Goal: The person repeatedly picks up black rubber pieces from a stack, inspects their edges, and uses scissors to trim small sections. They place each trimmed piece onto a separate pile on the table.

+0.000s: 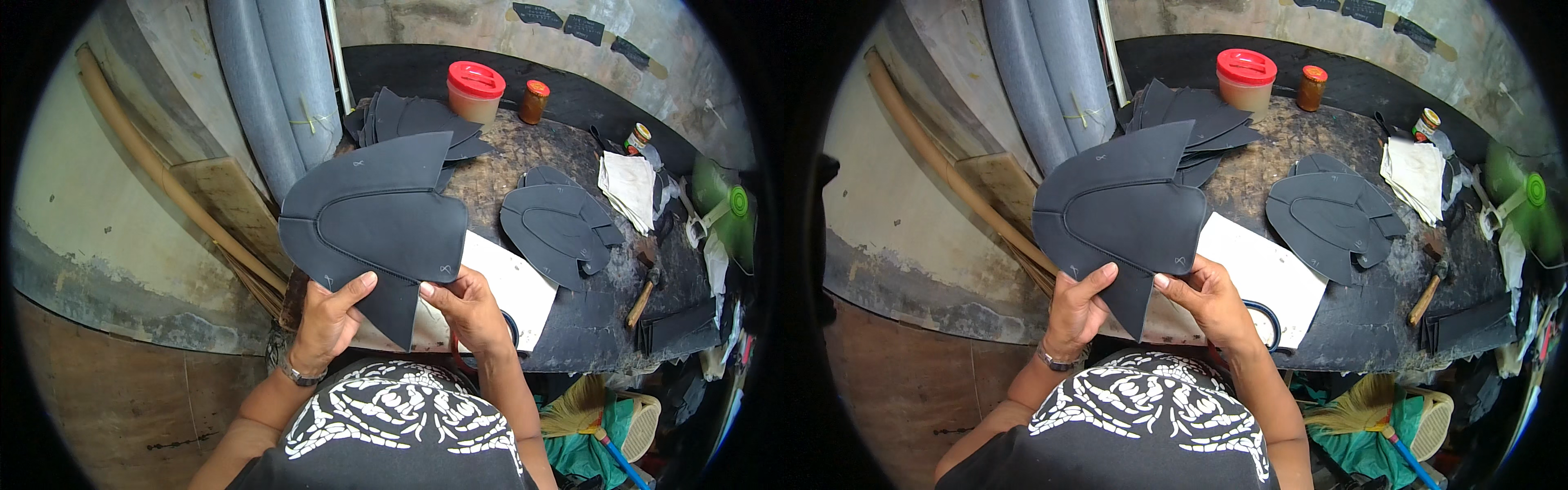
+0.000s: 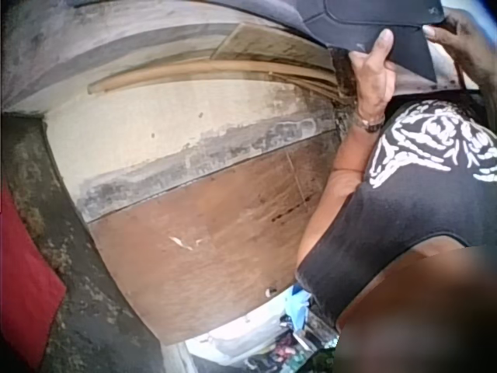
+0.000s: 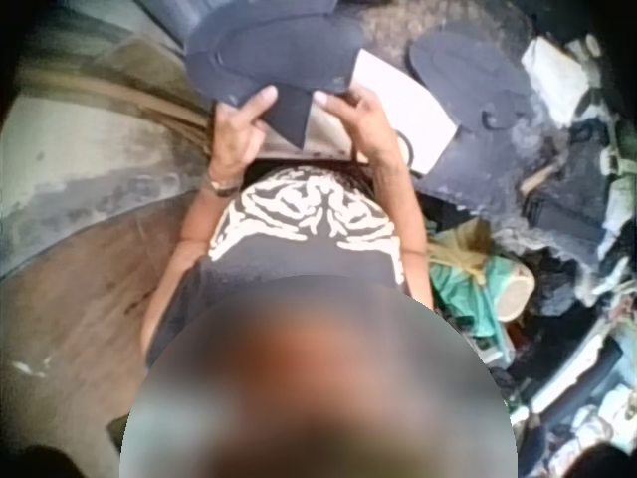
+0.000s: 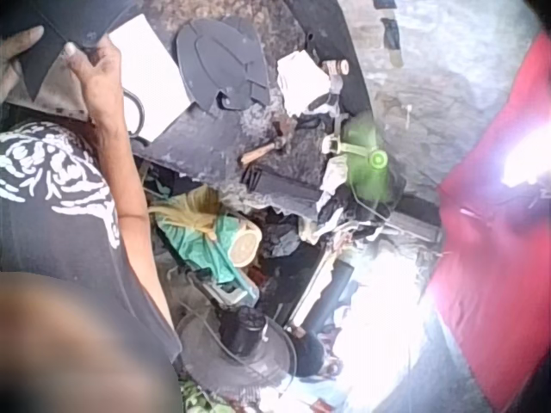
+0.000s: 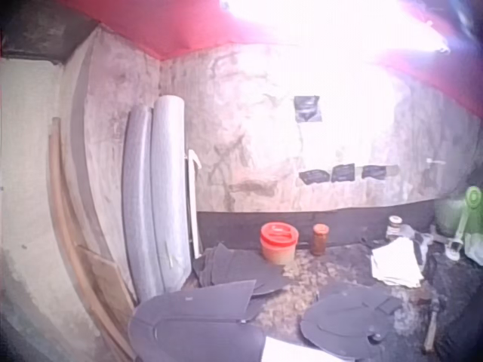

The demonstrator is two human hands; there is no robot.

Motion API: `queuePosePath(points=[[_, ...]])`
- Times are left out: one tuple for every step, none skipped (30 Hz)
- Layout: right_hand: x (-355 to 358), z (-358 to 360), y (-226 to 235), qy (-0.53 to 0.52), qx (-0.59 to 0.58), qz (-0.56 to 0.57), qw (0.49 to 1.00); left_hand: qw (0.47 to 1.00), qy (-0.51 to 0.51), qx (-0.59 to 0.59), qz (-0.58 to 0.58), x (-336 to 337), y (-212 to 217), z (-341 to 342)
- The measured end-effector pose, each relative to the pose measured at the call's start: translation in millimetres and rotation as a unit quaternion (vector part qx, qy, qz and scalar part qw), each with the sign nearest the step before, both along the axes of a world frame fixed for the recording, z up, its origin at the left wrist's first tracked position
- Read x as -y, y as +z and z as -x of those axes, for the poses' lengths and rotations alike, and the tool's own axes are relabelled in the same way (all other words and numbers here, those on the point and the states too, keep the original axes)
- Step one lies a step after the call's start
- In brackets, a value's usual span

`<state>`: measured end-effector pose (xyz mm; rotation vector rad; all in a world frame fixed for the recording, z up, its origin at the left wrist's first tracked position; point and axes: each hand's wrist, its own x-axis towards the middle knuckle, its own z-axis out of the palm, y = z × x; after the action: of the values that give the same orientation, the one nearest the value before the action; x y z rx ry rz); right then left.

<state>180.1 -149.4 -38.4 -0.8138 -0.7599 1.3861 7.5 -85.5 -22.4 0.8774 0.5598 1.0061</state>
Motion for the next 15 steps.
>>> queuePosePath(points=[[0.4, 0.4, -0.1, 0.001, -0.002, 0.014, 1.000, 1.000, -0.002, -0.007, 0.008, 0.1, -0.2, 0.5], [0.6, 0.5, -0.7, 0.005, -0.002, 0.018, 1.000, 1.000, -0.009, -0.009, 0.012, 0.2, -0.2, 1.5], [0.4, -0.4, -1.5, 0.007, -0.004, 0.008, 1.000, 1.000, -0.016, -0.007, 0.014, 0.3, 0.0, 2.3], [-0.3, -1.0, -2.7, 0.014, 0.007, 0.022, 1.000, 1.000, -0.018, -0.011, 0.019, 1.0, -0.2, 2.2], [-1.5, -1.3, -4.2, 0.018, 0.017, 0.021, 0.999, 0.999, -0.020, -0.010, 0.023, 1.6, -0.4, 2.0], [-2.0, -2.2, -5.5, 0.016, 0.042, 0.048, 0.998, 0.999, -0.026, 0.002, 0.020, 2.1, -0.8, 1.3], [-2.2, -3.8, -6.4, -0.016, 0.145, -0.011, 0.989, 0.999, -0.017, -0.004, 0.028, 2.4, -1.2, 0.4], [-3.2, -5.3, -7.0, -0.052, 0.262, -0.041, 0.963, 1.000, -0.011, 0.000, 0.029, 2.5, -1.5, -0.3], [-3.7, -6.5, -7.2, -0.090, 0.374, -0.076, 0.920, 1.000, -0.007, 0.007, 0.027, 2.7, -1.8, -1.0], [-3.7, -7.0, -7.1, -0.080, 0.317, -0.078, 0.942, 0.999, -0.006, 0.003, 0.031, 2.2, -1.6, -0.9], [-3.0, -7.1, -6.8, -0.072, 0.259, -0.084, 0.960, 0.999, -0.007, 0.002, 0.033, 1.7, -1.2, -0.2], [-2.6, -7.3, -6.2, -0.063, 0.200, -0.089, 0.974, 0.999, -0.004, 0.002, 0.035, 1.4, -1.0, 0.0], [-1.8, -7.2, -5.5, -0.043, 0.172, -0.076, 0.981, 1.000, -0.009, 0.002, 0.027, 1.1, -0.7, 0.3], [0.6, -7.6, -4.5, -0.024, 0.144, -0.061, 0.987, 1.000, -0.011, 0.003, 0.022, 1.1, -0.5, 0.4], [2.2, -7.6, -3.8, -0.006, 0.115, -0.047, 0.992, 1.000, -0.014, 0.004, 0.015, 1.1, -0.3, 0.1]])
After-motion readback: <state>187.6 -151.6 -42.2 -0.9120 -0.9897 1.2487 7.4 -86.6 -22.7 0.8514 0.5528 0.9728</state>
